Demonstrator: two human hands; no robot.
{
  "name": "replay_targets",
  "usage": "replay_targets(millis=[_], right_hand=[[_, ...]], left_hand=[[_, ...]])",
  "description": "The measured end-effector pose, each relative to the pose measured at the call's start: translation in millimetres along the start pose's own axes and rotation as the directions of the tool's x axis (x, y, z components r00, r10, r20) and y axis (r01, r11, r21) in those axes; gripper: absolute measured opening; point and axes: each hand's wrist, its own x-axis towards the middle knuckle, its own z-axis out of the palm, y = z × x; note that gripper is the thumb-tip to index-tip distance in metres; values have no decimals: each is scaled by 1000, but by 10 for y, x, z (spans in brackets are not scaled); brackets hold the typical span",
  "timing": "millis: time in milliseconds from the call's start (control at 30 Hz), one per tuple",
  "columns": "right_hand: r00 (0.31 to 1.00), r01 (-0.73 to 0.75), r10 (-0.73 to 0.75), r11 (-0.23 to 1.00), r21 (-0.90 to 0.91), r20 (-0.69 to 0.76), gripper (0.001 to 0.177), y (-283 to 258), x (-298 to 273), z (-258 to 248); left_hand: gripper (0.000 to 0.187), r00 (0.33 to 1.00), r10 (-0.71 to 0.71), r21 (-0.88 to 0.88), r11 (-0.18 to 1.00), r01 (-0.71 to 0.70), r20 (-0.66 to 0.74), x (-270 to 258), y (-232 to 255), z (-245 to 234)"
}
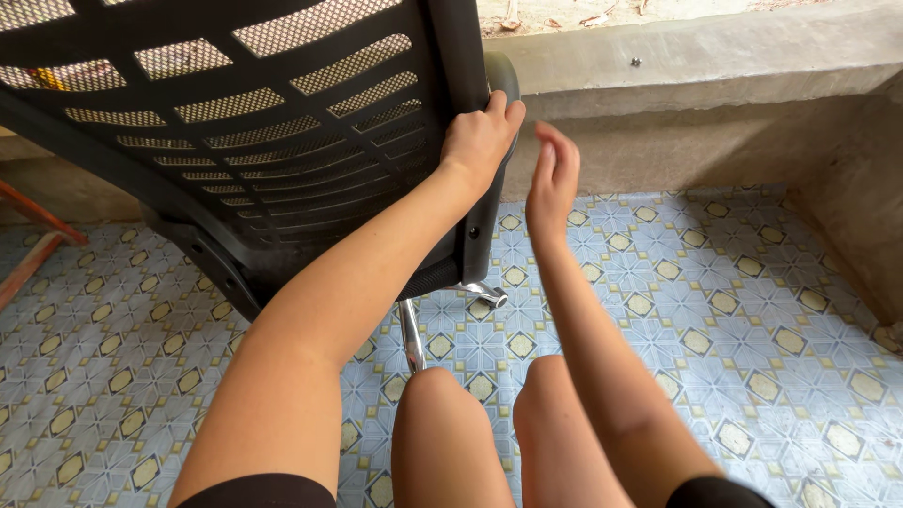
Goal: The person disassembles a black office chair by removing the backrest. They kneel on the floor and use their hands to unscrew fasteners from the backrest, placing the screws on a nearby ledge. The backrest is then lifted off and set aside.
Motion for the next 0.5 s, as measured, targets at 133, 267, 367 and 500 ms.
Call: replay_targets(millis=[133, 267, 367, 500], right_hand=[[939, -262, 283, 957, -125, 194, 15, -221, -456, -16], [952, -236, 253, 966, -109, 175, 17, -279, -569, 100], [962, -216, 235, 966, -142, 137, 14, -276, -571, 144], [969, -178, 207, 964, -199, 138, 11, -242, -555, 163]], left_hand=[[45, 997, -16, 1, 1000, 16, -72, 14, 7, 29], [43, 999, -18, -13, 1000, 17, -34, 5, -5, 7], [45, 1000, -20, -4, 1000, 20, -16, -24, 3, -27], [47, 999, -17, -17, 1000, 18, 29, -43, -4, -53]])
